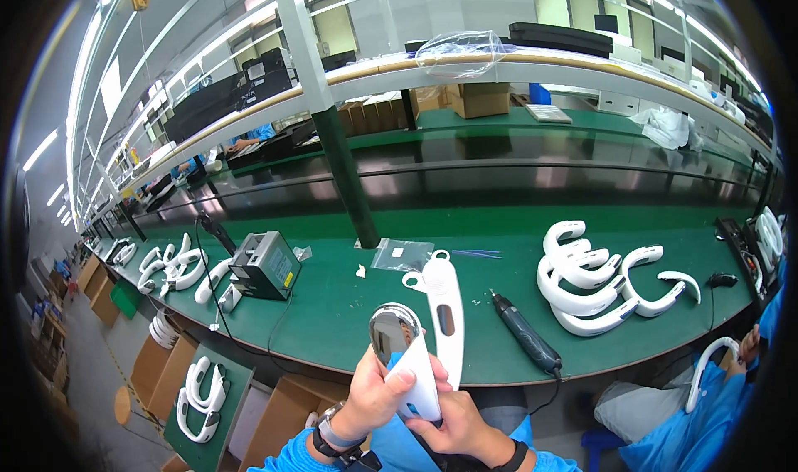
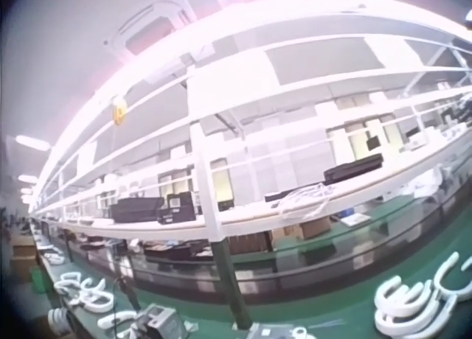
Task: Assembling the plastic housing and internal circuit components of wearable neck massagers on a factory production line.
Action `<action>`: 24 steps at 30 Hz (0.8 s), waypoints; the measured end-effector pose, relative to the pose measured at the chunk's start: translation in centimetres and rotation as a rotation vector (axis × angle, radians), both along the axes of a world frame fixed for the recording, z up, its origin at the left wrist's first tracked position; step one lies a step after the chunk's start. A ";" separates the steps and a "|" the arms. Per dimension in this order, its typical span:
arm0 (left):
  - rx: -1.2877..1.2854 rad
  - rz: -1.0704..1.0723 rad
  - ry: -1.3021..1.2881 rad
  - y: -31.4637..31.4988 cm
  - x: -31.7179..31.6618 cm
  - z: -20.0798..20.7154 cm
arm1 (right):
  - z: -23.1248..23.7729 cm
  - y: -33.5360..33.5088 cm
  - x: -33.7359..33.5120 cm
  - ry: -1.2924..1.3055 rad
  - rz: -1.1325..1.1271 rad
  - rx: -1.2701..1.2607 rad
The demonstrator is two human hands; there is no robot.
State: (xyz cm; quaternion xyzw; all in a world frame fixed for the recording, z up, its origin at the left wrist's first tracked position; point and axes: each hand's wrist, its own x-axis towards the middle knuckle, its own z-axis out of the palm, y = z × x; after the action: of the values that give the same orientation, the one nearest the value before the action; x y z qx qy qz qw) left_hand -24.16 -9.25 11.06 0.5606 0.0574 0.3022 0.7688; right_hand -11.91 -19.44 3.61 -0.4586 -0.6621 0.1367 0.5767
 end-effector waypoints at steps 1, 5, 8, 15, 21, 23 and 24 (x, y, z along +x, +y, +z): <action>-0.018 0.015 -0.011 0.1 -0.1 0.0 | -0.1 0.1 -0.3 -0.011 -0.073 -0.011; 0.143 0.298 -0.138 0.7 -0.4 0.7 | 2.7 0.8 -0.9 -0.279 -0.232 -0.020; 0.119 0.259 -0.207 1.6 -0.2 0.1 | 3.1 0.9 -1.4 -0.358 -0.328 0.014; 0.023 0.249 -0.236 1.6 -1.4 0.0 | 3.1 0.5 -3.1 -0.431 -0.334 -0.035; 0.064 0.499 -0.177 3.9 -0.2 0.4 | 3.7 1.6 -2.6 -0.560 -0.388 -0.080; 0.074 0.526 -0.173 5.8 -0.2 0.0 | 2.7 2.3 -2.5 -0.676 -0.450 -0.042; 0.016 0.553 -0.141 6.2 0.1 0.2 | 2.7 2.6 -2.9 -0.717 -0.492 -0.051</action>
State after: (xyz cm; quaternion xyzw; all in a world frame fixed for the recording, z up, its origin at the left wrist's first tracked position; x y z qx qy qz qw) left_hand -24.09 -3.06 11.24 0.5073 0.1523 0.5391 0.6548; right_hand -14.78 -16.87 6.31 -0.6351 -0.6881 -0.1564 0.3143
